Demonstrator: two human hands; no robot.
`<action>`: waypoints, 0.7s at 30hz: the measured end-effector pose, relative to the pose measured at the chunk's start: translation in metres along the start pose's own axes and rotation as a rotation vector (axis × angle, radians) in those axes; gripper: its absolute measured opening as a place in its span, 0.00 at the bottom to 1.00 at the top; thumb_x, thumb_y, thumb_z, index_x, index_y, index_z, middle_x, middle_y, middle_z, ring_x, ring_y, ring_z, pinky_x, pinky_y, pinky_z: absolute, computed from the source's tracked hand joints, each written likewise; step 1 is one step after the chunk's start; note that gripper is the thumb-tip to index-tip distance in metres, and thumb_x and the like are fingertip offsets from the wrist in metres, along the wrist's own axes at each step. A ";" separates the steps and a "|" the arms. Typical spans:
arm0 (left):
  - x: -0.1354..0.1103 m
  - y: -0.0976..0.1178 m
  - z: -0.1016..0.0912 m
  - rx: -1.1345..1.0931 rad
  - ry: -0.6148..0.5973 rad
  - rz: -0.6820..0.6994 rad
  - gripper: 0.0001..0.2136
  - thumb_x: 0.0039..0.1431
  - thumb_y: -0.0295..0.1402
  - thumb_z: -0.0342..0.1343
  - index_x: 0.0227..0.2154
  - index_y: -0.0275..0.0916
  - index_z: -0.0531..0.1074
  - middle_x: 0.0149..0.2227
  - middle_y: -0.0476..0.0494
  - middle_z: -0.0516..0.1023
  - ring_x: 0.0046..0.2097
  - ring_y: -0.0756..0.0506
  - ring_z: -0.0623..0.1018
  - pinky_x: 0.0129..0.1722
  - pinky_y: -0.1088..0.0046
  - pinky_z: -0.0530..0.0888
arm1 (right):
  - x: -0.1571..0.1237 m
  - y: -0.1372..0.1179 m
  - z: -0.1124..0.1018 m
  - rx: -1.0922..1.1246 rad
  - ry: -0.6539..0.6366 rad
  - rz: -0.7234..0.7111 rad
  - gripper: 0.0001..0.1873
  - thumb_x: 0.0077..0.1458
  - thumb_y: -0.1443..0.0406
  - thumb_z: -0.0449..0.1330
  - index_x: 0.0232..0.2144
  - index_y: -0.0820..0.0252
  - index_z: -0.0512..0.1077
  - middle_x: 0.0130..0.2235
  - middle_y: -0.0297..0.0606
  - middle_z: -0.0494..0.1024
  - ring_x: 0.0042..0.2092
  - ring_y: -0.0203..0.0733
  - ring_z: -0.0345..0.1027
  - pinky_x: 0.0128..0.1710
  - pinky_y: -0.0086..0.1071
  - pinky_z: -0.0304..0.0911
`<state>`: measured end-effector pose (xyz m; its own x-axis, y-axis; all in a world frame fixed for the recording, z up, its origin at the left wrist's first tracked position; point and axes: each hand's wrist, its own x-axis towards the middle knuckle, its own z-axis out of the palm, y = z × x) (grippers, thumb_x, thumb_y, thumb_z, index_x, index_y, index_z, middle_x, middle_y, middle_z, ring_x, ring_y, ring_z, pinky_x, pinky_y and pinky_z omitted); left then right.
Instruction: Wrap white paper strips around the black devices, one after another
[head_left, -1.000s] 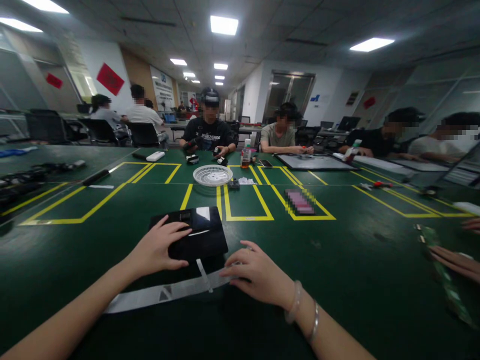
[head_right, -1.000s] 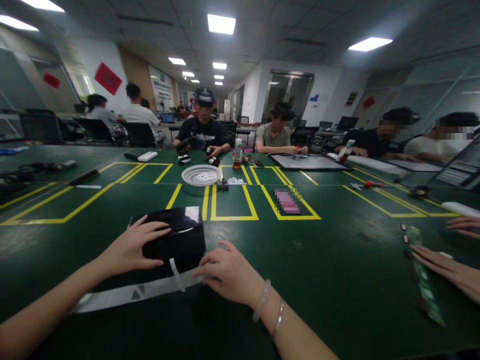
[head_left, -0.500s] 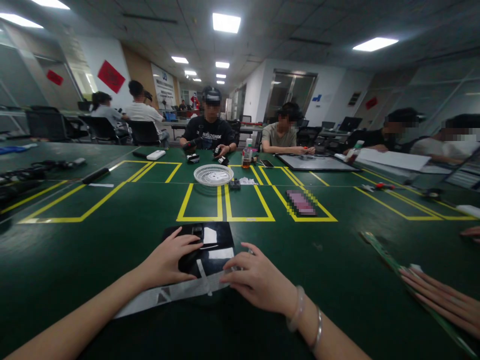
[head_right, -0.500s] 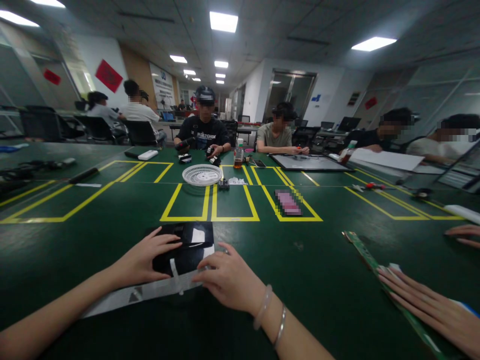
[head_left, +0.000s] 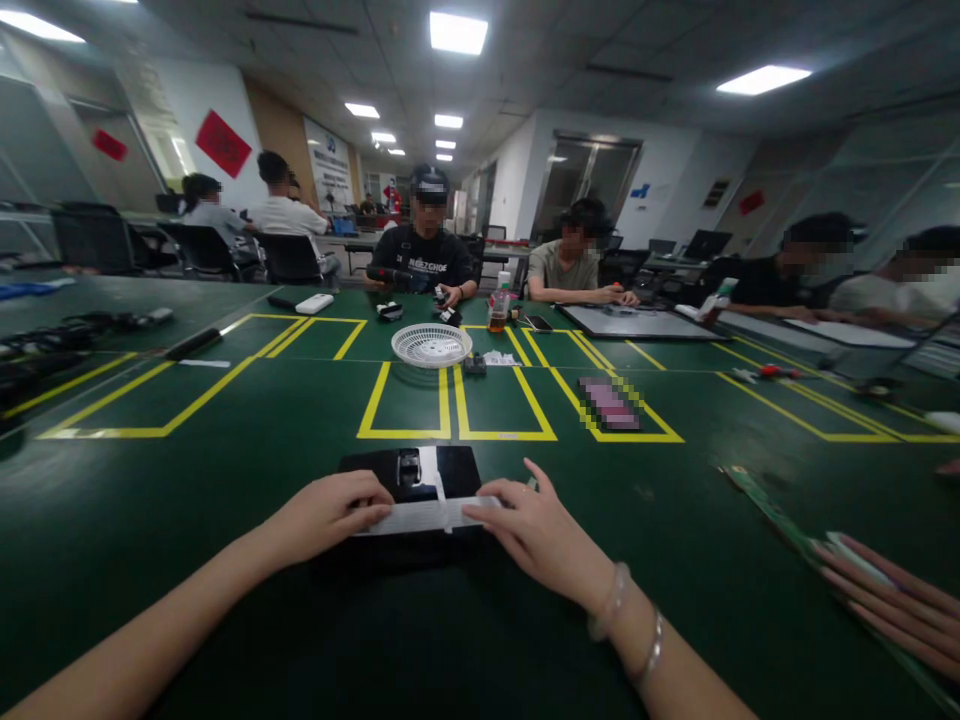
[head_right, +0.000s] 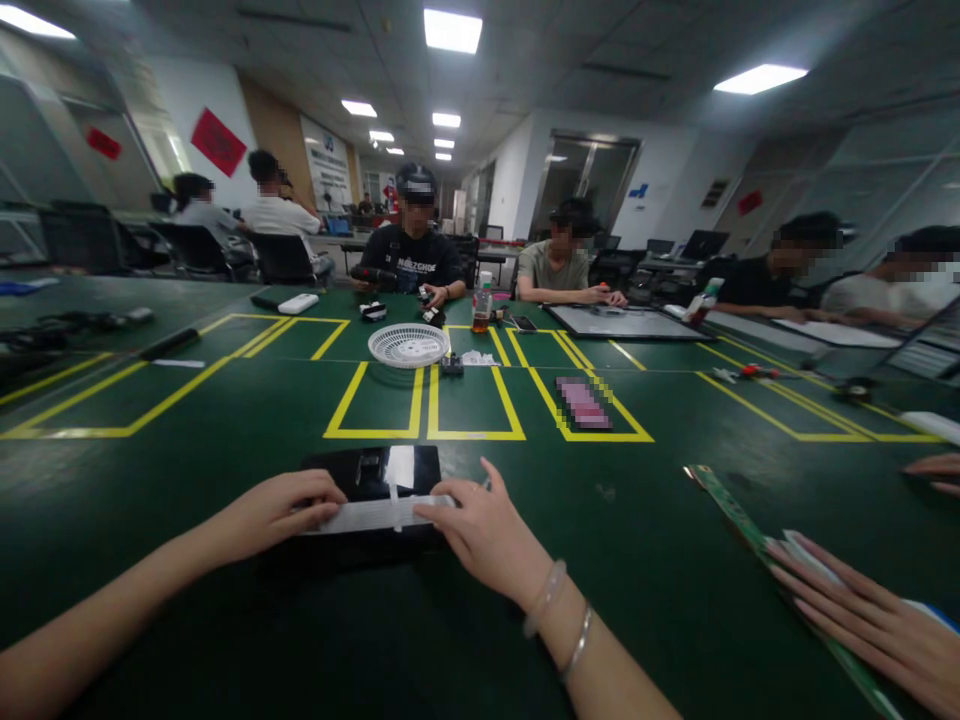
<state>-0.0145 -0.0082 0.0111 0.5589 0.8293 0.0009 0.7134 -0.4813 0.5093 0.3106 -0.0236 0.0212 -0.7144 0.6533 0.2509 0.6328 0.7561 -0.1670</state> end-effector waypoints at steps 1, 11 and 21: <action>0.000 -0.001 0.000 0.007 -0.014 -0.022 0.12 0.69 0.40 0.49 0.43 0.41 0.76 0.40 0.45 0.75 0.39 0.45 0.75 0.37 0.73 0.70 | 0.000 0.000 0.001 -0.002 -0.014 0.002 0.21 0.65 0.70 0.50 0.56 0.44 0.66 0.52 0.39 0.72 0.52 0.41 0.67 0.62 0.64 0.38; 0.003 0.000 0.012 0.119 -0.009 -0.058 0.05 0.65 0.34 0.56 0.42 0.43 0.74 0.38 0.49 0.73 0.36 0.48 0.74 0.31 0.77 0.66 | 0.002 -0.004 0.007 -0.106 -0.137 0.033 0.30 0.60 0.76 0.51 0.59 0.41 0.63 0.54 0.39 0.69 0.55 0.46 0.65 0.61 0.69 0.38; 0.003 0.005 0.015 0.237 0.043 -0.038 0.05 0.62 0.32 0.59 0.41 0.45 0.74 0.43 0.50 0.73 0.37 0.47 0.76 0.30 0.75 0.68 | 0.001 -0.009 0.015 -0.196 -0.112 0.015 0.33 0.57 0.79 0.52 0.58 0.40 0.65 0.52 0.38 0.71 0.59 0.51 0.60 0.60 0.70 0.37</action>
<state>-0.0031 -0.0122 0.0007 0.5152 0.8567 0.0251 0.8155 -0.4990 0.2932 0.2998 -0.0299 0.0089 -0.7265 0.6726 0.1406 0.6814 0.7316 0.0209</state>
